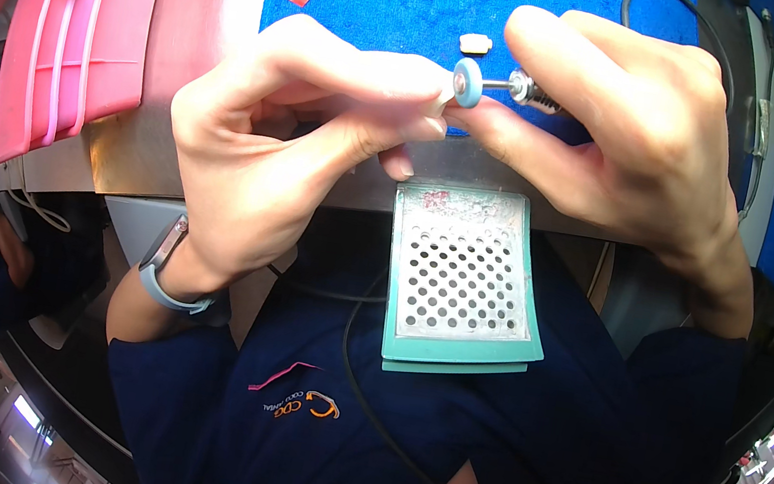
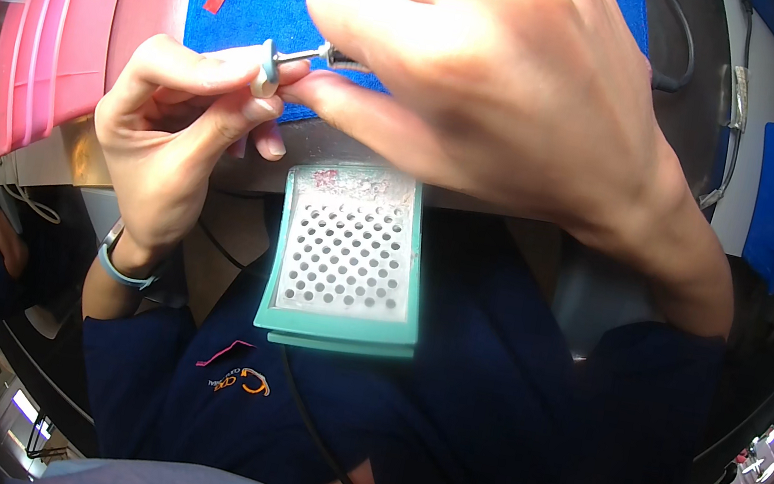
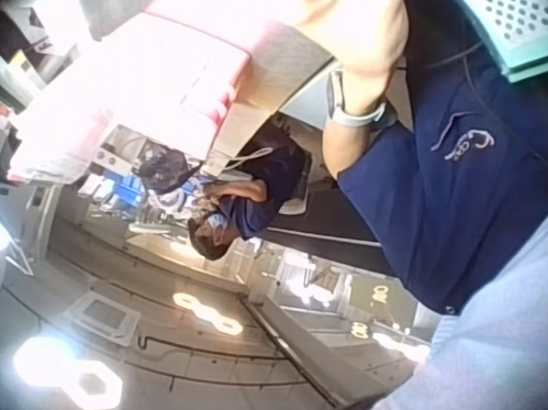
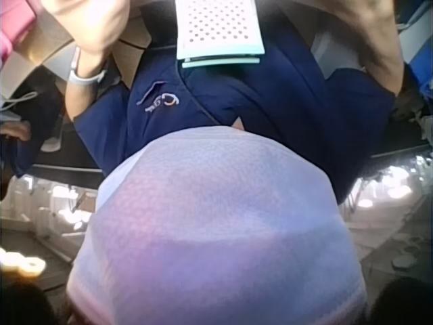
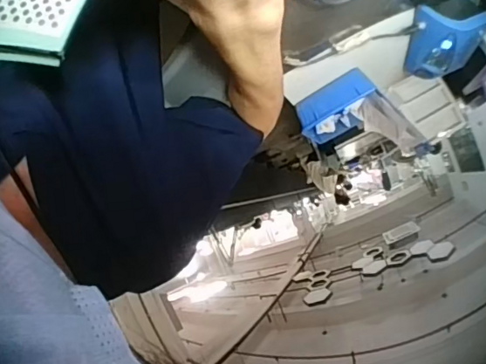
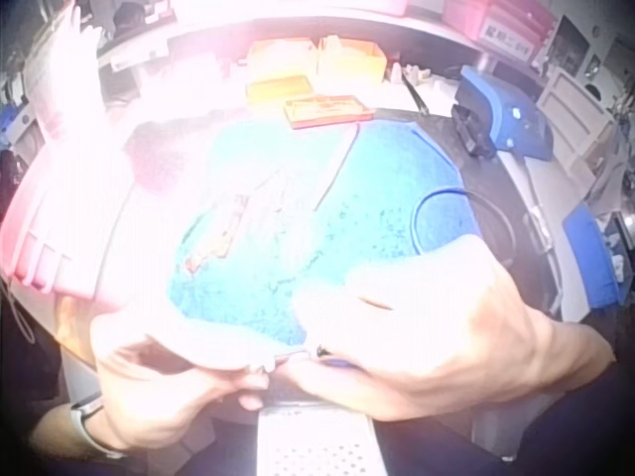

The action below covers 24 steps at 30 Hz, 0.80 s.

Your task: The person grinds and shapes a dental crown using an electric rotary tool, fits the crown onto a model piece by hand, and continues grinding the crown with the rotary tool.

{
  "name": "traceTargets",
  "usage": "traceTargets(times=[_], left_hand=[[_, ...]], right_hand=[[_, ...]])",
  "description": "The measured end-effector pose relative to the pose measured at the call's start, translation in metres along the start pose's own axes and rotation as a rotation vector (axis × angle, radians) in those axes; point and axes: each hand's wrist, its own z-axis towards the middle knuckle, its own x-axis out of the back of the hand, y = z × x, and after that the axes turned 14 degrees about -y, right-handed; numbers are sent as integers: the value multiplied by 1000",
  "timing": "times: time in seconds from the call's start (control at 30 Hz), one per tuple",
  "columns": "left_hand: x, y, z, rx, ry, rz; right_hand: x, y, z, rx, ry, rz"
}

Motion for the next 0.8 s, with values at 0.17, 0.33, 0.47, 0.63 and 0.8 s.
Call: traceTargets(times=[0.17, 0.33, 0.47, 0.63, 0.8], left_hand=[[1, 0, -1, -13, -22, 14], [3, -1, -1, -16, -42, 38], [1, -1, -1, -5, -15, 33], [2, 0, 0, -23, -39, 21], [2, -1, 0, -24, -48, 30]], right_hand=[[-1, -2, -1, 8, 24, 14], [-5, -1, -2, 38, 44, 41], [-1, 0, -2, 18, 26, 37], [-1, -1, -3, 10, -4, 36], [2, -1, -4, 0, -5, 22]])
